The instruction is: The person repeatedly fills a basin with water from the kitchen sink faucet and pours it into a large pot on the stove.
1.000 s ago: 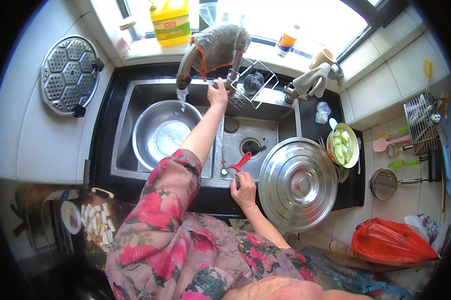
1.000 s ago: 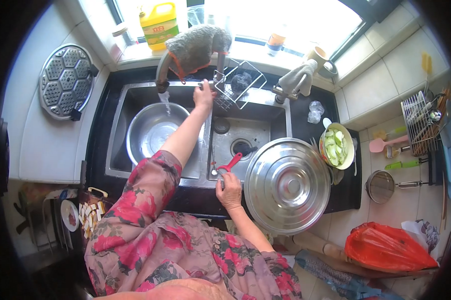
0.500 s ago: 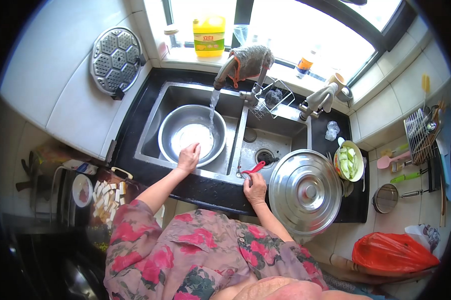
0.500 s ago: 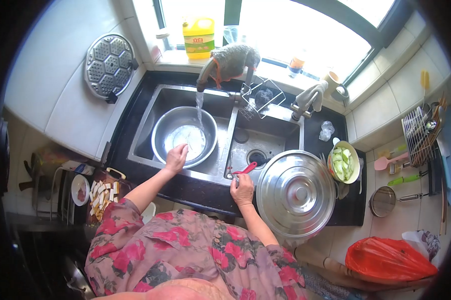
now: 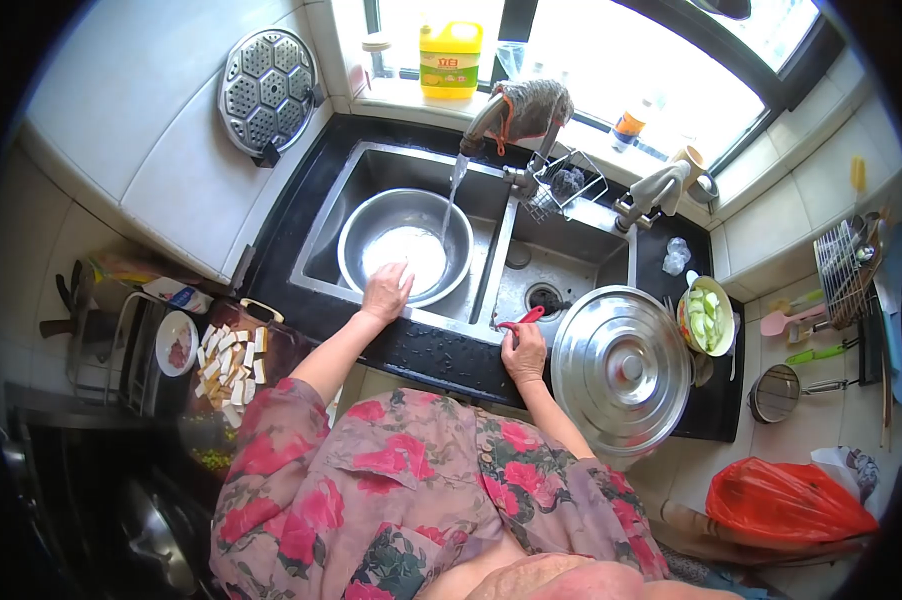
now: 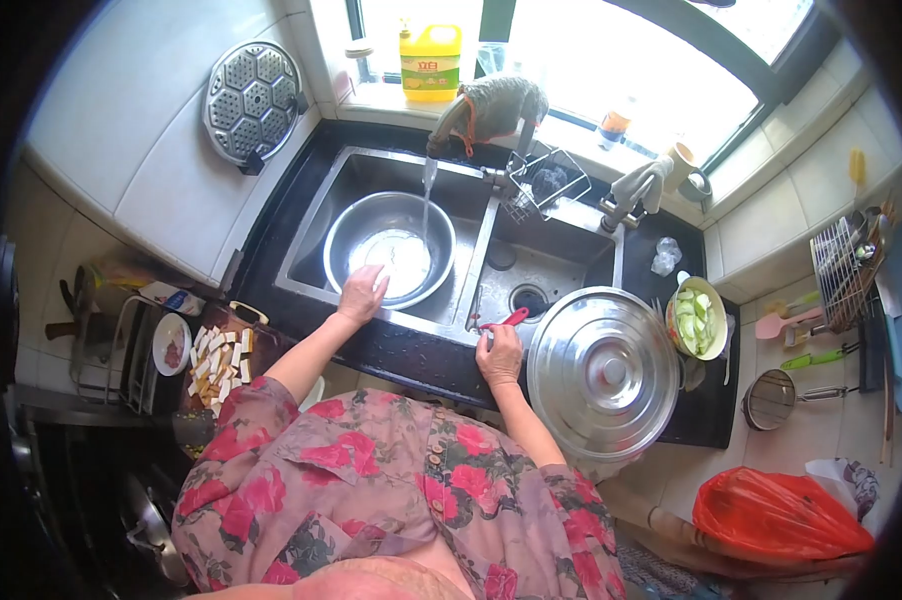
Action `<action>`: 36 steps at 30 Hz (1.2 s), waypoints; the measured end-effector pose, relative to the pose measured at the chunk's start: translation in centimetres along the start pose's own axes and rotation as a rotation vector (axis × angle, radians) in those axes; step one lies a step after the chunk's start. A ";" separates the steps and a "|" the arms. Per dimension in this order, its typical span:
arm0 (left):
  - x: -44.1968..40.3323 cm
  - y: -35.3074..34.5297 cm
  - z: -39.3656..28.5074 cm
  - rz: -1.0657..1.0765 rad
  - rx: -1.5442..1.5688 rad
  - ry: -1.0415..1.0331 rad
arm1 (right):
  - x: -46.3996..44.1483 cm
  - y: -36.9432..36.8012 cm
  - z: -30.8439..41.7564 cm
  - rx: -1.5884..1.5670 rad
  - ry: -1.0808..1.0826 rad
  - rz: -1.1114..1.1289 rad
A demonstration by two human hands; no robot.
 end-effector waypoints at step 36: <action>-24.8 -24.7 -4.5 -0.164 0.775 1.042 | -0.6 0.7 0.5 0.029 -0.079 0.005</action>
Point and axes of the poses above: each hand's wrist, its own x-axis away from the middle knuckle, its own y-axis out of the back of the hand, z = x × y, the point moved 8 cm from there along -x, towards the middle knuckle, and after that the axes turned 2 degrees about -z, right-handed, at the moved point
